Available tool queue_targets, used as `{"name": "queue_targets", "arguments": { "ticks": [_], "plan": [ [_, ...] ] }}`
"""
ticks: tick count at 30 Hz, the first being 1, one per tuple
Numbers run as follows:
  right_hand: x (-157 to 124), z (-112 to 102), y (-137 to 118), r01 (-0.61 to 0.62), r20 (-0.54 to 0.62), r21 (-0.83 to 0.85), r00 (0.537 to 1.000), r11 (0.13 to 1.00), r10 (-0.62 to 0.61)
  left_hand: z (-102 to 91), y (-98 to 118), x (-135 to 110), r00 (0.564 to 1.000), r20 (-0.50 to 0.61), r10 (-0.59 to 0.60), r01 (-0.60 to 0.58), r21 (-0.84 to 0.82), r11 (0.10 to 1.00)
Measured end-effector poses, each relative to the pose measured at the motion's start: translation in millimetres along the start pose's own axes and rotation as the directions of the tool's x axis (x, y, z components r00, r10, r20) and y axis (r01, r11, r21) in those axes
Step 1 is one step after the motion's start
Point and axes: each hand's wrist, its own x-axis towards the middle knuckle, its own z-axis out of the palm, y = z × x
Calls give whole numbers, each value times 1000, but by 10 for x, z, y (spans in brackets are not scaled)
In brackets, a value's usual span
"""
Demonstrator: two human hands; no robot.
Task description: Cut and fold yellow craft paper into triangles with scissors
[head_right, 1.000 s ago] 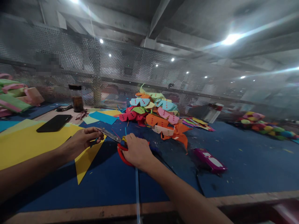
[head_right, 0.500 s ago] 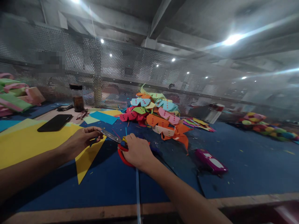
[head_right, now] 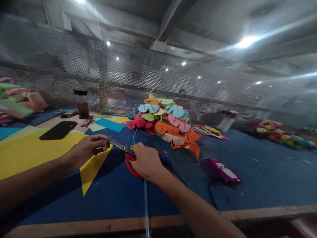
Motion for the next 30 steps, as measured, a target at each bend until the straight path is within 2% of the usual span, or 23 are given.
{"name": "queue_targets", "arguments": {
  "ticks": [9, 30],
  "plan": [
    [-5, -32, -10, -12, 16, 4, 1000, 1000, 12, 1, 5, -8, 999, 12, -41, 41, -9, 999],
    [4, -44, 11, -23, 52, -23, 998, 999, 24, -15, -23, 10, 999, 31, -31, 32, -7, 999]
  ]
}}
